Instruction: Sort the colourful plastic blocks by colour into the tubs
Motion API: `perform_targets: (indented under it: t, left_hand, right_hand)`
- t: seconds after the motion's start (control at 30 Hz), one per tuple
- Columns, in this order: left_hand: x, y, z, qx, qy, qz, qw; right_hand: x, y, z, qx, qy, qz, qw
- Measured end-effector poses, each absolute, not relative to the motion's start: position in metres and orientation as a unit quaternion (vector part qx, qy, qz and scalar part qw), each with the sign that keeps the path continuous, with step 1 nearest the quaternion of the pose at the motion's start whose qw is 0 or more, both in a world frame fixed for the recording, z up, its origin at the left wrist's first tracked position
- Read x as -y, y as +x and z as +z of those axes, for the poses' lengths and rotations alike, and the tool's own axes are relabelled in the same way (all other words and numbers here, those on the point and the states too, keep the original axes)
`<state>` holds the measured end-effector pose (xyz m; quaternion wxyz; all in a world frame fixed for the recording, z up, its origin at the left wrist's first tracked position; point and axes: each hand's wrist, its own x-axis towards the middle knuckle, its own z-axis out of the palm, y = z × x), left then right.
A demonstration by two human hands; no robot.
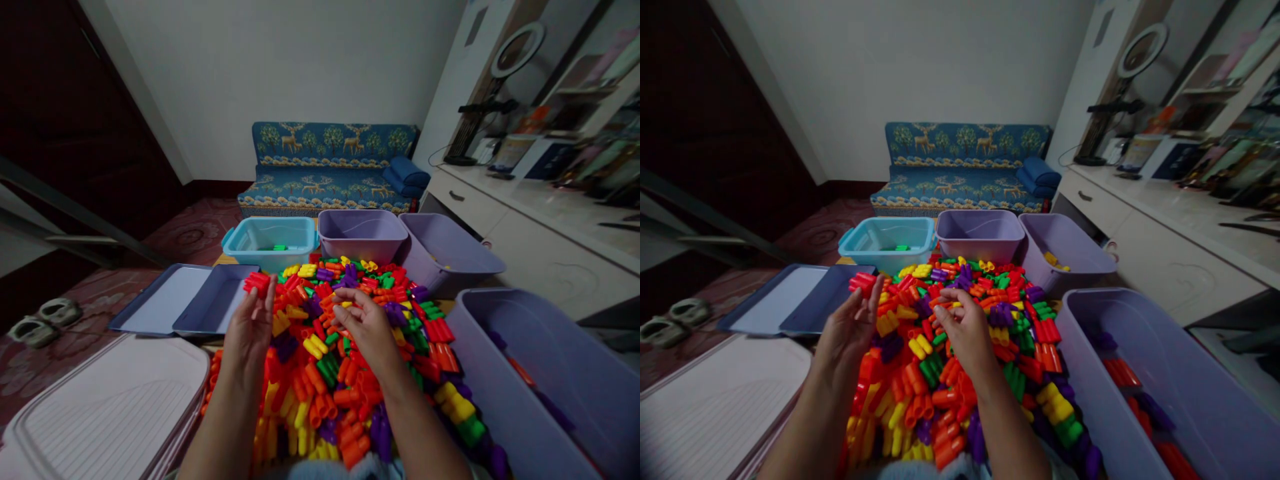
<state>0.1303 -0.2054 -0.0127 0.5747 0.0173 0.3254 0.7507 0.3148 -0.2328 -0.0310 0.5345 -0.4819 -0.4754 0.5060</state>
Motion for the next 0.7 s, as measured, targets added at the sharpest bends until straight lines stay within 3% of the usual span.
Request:
perform_targets:
  t: [0.4,0.7]
  left_hand:
    - [0.193,0.088,-0.021,-0.319,-0.103,0.819,0.465]
    - [0.184,0.070,-0.044,-0.341,-0.005,0.824,0.452]
  right_hand:
    - [0.232,0.317,-0.034,0.495,-0.489,0.496,0.520]
    - [0.232,0.318,-0.034,0.497,-0.492,0.492,0.518]
